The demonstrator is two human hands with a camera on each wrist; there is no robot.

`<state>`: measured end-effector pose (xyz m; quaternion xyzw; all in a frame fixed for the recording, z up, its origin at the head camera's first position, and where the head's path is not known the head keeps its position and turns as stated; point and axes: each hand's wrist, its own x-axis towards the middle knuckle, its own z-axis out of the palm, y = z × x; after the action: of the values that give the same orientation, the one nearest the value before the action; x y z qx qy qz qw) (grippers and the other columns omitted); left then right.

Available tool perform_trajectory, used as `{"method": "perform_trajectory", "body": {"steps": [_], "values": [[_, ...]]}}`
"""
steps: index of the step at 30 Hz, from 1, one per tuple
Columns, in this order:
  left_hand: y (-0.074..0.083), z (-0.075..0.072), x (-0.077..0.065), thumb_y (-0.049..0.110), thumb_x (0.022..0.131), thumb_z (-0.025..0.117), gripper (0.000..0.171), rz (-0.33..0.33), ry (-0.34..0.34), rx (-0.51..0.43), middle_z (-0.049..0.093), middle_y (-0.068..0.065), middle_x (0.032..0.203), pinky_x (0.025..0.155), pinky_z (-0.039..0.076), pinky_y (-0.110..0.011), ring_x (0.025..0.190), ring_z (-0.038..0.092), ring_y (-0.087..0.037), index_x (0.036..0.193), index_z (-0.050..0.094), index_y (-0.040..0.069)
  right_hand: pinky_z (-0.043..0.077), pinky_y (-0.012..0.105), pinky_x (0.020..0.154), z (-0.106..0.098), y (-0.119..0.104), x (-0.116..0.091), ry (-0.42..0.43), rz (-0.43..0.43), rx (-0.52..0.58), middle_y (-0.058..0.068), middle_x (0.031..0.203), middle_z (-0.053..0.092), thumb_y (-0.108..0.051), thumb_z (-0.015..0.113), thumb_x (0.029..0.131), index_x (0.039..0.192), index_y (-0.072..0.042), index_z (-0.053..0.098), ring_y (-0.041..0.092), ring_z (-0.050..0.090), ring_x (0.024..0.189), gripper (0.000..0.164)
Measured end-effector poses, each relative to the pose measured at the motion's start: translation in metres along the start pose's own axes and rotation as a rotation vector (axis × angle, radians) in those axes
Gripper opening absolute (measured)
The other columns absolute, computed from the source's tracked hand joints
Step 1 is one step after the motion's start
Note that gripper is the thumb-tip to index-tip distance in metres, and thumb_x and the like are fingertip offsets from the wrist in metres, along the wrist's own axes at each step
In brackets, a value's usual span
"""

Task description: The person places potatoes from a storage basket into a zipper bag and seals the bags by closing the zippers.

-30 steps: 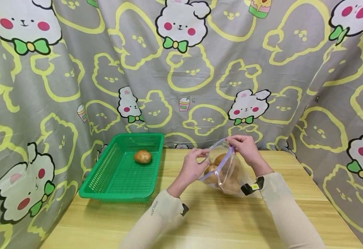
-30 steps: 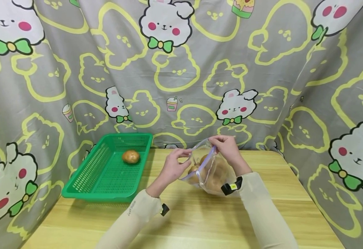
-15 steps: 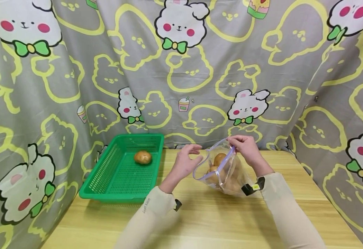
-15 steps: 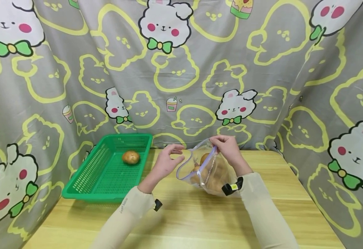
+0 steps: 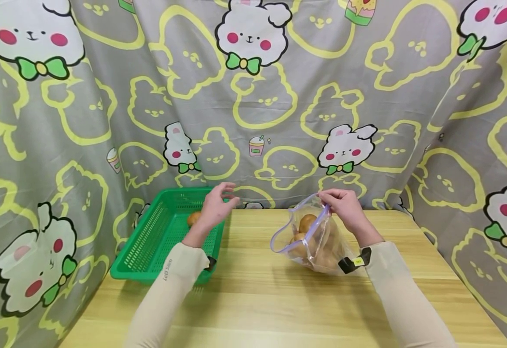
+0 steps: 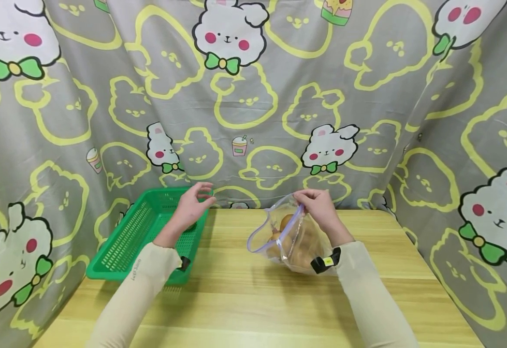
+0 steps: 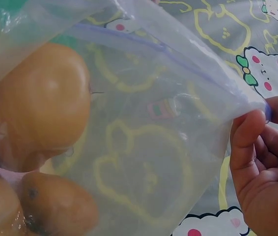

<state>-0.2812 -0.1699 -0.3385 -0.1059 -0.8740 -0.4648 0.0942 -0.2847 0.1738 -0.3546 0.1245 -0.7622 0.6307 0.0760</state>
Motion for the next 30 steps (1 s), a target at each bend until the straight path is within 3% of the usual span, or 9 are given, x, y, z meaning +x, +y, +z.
{"method": "perform_trajectory", "body": {"steps": [6,11,16,21,30], "values": [[-0.033,-0.024,0.014,0.019,0.093,0.061,0.041,-0.064,-0.042,0.115,0.048,-0.017,0.132,0.091,0.045,-0.047,0.119,0.049,-0.032,0.132,0.050,0.010,0.049,0.021,0.056,-0.002,0.000,-0.001,-0.006,-0.001,0.005,0.010,0.076,0.063,-0.021,0.063,0.092,0.105,0.015,0.064,0.007,0.053,0.062,0.039],[-0.057,-0.036,0.024,0.018,0.093,0.061,0.043,-0.102,-0.107,0.145,0.044,-0.022,0.136,0.095,0.041,-0.051,0.122,0.045,-0.036,0.133,0.049,0.007,0.049,0.021,0.055,-0.003,0.001,0.000,-0.010,-0.008,0.008,0.008,0.075,0.063,-0.021,0.062,0.093,0.105,0.015,0.064,0.007,0.052,0.061,0.038],[-0.077,-0.038,0.028,0.019,0.093,0.061,0.048,-0.125,-0.178,0.251,0.037,-0.027,0.139,0.097,0.037,-0.054,0.126,0.038,-0.041,0.136,0.046,0.004,0.049,0.021,0.055,-0.003,0.002,0.000,-0.008,-0.005,0.008,0.012,0.075,0.063,-0.020,0.062,0.093,0.104,0.014,0.064,0.007,0.053,0.061,0.037],[-0.098,-0.038,0.034,0.018,0.091,0.063,0.054,-0.147,-0.205,0.369,0.030,-0.030,0.142,0.101,0.031,-0.057,0.130,0.028,-0.046,0.138,0.043,0.001,0.049,0.022,0.054,-0.004,0.002,0.000,-0.009,-0.010,-0.004,0.019,0.078,0.063,-0.020,0.062,0.093,0.104,0.014,0.065,0.007,0.053,0.061,0.036],[-0.127,-0.037,0.034,0.018,0.089,0.065,0.062,-0.212,-0.205,0.432,0.030,-0.036,0.140,0.102,0.030,-0.056,0.129,0.028,-0.049,0.140,0.037,-0.005,0.048,0.022,0.053,-0.004,0.003,-0.001,-0.014,-0.011,-0.002,0.014,0.074,0.063,-0.020,0.062,0.093,0.105,0.015,0.063,0.007,0.052,0.059,0.037]]}}
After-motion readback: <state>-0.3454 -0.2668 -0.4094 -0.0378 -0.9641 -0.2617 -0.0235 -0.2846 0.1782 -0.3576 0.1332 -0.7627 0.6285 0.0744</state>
